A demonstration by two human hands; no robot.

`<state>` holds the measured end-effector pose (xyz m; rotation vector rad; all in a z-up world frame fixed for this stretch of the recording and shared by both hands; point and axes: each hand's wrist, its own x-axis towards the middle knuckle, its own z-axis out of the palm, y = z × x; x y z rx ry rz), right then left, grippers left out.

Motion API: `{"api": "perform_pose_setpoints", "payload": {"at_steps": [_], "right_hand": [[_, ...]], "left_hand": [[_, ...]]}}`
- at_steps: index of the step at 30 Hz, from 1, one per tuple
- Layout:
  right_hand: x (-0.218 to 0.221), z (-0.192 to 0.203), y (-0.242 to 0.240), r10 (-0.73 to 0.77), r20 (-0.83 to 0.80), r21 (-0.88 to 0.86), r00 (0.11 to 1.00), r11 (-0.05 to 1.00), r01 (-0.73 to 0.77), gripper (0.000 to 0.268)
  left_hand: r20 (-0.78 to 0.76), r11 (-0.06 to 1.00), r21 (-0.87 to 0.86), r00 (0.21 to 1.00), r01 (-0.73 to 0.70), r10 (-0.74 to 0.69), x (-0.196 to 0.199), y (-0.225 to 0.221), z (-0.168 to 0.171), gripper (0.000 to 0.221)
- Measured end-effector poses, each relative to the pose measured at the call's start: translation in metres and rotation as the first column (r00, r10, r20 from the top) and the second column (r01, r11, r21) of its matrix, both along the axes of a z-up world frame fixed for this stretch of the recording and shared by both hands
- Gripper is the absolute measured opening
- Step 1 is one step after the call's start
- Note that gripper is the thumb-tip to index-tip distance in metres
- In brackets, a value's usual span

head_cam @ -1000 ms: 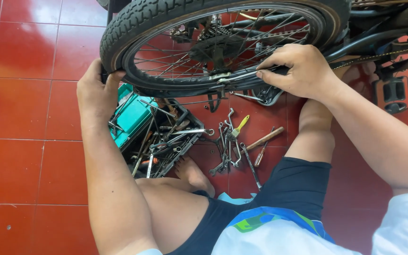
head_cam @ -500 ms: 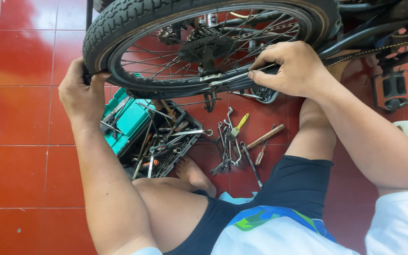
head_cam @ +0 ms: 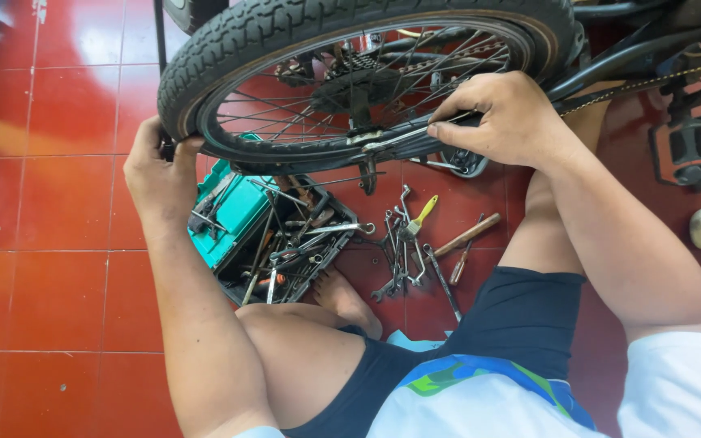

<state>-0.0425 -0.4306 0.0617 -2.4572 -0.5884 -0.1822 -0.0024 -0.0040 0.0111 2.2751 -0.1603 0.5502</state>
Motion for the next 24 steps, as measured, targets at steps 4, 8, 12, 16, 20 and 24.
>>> {"api": "perform_pose_setpoints", "payload": {"at_steps": [4,8,12,16,20,24], "right_hand": [[0.0,0.003,-0.001,-0.011,-0.073,0.029,0.997,0.999,0.014,0.018],[0.004,0.008,-0.005,-0.027,-0.155,0.082,0.988,0.996,0.04,0.018],[0.0,0.01,-0.014,-0.058,-0.051,0.268,0.997,0.961,0.069,0.018],[-0.029,0.02,-0.004,-0.1,0.072,0.172,0.992,0.981,0.087,0.018],[-0.052,-0.002,0.006,-0.102,0.072,0.078,0.992,0.992,0.096,0.019],[-0.052,-0.026,0.006,-0.146,0.03,0.12,0.989,0.983,0.141,0.018]], "left_hand": [[-0.024,0.998,-0.017,0.998,-0.065,0.064,-0.007,-0.007,0.003,0.036],[-0.049,0.99,0.026,0.989,-0.135,0.137,-0.006,-0.013,0.005,0.038],[-0.063,0.984,0.053,0.983,-0.168,0.171,-0.007,-0.013,0.0,0.035],[-0.088,0.983,0.06,0.98,-0.172,0.177,-0.004,-0.01,-0.002,0.037],[-0.064,0.988,0.057,0.987,-0.146,0.15,-0.003,-0.005,-0.009,0.041],[-0.037,0.994,0.044,0.994,-0.103,0.105,-0.003,-0.005,-0.01,0.044]]}}
